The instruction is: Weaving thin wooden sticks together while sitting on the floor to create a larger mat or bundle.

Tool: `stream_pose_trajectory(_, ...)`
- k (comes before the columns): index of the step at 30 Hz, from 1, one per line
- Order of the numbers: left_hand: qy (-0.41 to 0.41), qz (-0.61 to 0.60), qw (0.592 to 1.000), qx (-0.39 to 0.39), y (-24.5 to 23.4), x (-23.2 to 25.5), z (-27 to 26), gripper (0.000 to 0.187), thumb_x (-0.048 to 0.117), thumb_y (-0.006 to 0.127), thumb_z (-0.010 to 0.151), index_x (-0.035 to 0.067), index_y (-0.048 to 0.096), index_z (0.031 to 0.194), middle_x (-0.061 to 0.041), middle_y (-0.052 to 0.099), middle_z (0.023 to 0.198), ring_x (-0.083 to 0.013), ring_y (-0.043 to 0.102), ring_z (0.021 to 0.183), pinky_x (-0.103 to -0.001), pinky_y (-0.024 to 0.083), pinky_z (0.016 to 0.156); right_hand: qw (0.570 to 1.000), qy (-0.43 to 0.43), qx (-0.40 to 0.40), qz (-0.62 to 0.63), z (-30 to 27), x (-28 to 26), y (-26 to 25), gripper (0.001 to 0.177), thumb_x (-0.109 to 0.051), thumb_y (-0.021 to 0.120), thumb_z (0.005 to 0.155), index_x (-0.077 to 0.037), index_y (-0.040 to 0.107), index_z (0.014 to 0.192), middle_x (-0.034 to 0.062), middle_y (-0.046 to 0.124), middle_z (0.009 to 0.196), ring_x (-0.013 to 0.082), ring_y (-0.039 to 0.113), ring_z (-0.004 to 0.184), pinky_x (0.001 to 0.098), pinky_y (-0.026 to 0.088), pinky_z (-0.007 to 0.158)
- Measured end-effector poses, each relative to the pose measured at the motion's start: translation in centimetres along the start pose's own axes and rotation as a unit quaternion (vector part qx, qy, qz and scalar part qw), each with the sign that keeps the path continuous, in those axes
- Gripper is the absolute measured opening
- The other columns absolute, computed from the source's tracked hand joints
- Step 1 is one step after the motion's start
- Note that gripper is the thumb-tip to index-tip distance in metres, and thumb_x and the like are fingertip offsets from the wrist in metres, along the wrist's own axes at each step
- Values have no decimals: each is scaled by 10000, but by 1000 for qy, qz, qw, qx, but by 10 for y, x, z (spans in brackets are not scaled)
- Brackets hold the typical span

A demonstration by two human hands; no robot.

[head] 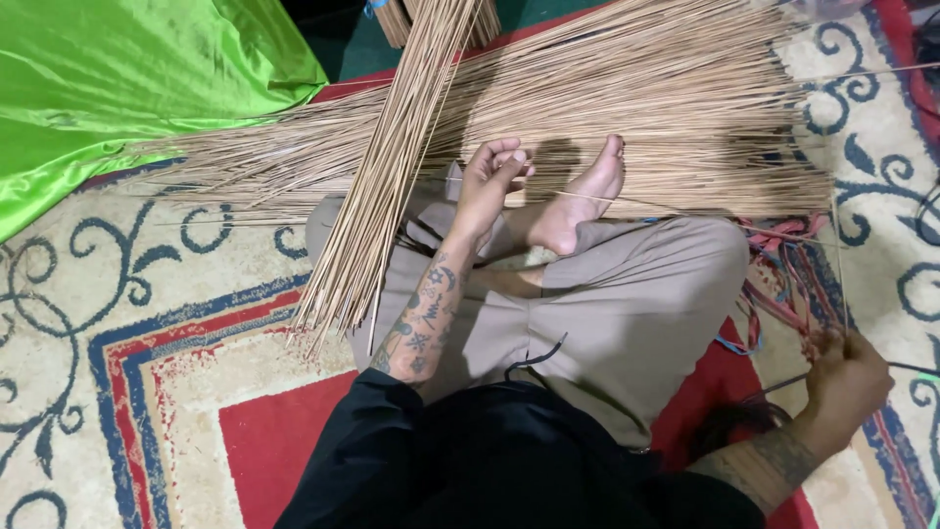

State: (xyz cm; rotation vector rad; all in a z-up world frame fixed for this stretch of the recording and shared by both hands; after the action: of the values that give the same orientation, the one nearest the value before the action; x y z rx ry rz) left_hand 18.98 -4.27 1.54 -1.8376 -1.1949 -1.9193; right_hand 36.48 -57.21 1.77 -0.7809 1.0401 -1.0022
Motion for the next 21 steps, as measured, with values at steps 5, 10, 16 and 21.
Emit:
stream_pose_trajectory(5,-17,47,998,22,-26,-8,-5,241,64,611,989,56,633,1229,-68,747,1051,-135,699,906,-265,545,799,949,-96,-118,275,-14,-141,13,297,-22,486,1151,116,586,1394,182,584,884,267,547,690,402,456,599)
stream_pose_trajectory(10,26,54,998,1,-41,-15,-17,235,203,646,1023,62,656,1211,-96,771,1026,-123,748,880,-197,570,722,828,-33,-227,512,-73,-260,67,284,-193,348,1174,-57,546,1324,92,609,780,193,618,697,293,483,751)
stream_pose_trajectory(16,47,78,992,-87,-19,-13,-38,306,224,479,1104,61,602,1332,-121,750,1004,-161,729,900,-242,560,758,620,-68,-483,614,-198,-342,139,219,-141,439,1076,-16,617,1104,211,768,813,243,774,769,333,596,757)
stream_pose_trajectory(21,104,65,992,-28,-36,-7,-33,250,107,432,1103,17,636,1216,-142,728,771,-161,723,672,-228,575,625,611,-141,-581,519,-203,-346,128,318,-232,392,1122,-38,642,1150,147,797,901,182,760,837,297,555,808)
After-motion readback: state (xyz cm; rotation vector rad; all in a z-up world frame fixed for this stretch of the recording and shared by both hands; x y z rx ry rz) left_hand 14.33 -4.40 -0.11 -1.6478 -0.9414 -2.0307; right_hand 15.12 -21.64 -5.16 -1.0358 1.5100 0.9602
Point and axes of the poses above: each hand's wrist, its own z-axis towards the middle knuckle, its own y-axis out of the palm, x = y × z, the point moved 6 cm from there along z, towards the middle knuckle
